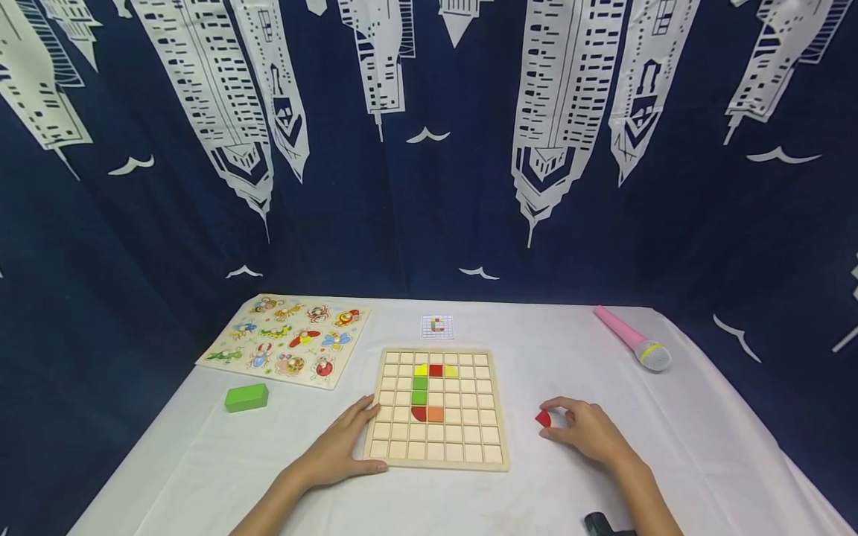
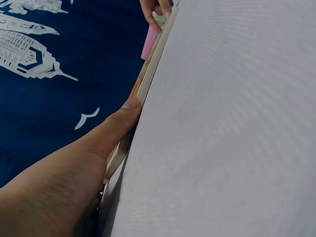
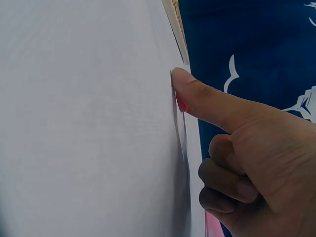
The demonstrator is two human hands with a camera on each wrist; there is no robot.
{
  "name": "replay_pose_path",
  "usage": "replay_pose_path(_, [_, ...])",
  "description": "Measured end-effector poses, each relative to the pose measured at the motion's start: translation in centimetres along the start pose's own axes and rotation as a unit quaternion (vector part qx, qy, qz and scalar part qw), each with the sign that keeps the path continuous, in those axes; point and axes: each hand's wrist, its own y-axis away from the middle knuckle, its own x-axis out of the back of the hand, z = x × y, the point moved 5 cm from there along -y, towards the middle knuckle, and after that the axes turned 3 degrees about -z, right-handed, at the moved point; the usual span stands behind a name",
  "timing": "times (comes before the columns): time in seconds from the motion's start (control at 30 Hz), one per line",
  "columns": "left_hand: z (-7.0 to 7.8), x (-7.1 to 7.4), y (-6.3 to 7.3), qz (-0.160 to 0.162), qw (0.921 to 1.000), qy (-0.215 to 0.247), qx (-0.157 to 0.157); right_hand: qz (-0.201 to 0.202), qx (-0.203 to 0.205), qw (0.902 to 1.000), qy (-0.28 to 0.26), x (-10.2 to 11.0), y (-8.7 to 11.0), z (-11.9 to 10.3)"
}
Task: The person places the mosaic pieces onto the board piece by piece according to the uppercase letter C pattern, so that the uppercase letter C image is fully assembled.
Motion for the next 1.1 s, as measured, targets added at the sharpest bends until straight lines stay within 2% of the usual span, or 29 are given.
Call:
replay_pose_path(0.3, [0.1, 0.1, 0.0, -0.001, 1.0, 0.001, -0.001, 0.007, -0.005, 0.9999, 0.01, 0.0, 0.2, 0.3])
replay_pose_path(0.5, [0.1, 0.2, 0.0, 0.0, 1.0, 0.001, -0.002, 0.045, 0.015, 0.9987, 0.017, 0.1, 0.0, -0.9])
replay_pose_path(0.67, [0.2, 0.2, 0.0, 0.005, 1.0, 0.005, -0.007, 0.072, 0.025, 0.9967, 0.027, -0.5, -0.7, -3.6])
replay_pose_path(0.93, [0.1, 0.1, 0.0, 0.008, 0.9999, 0.005, -0.01, 0.062, 0.039, 0.9968, 0.031, -3.4, -1.9, -9.0])
replay_pose_path(1.1, [0.2, 0.1, 0.0, 0.004, 1.0, 0.006, -0.006, 0.076, 0.031, 0.9962, 0.028, -5.1, -2.3, -11.5])
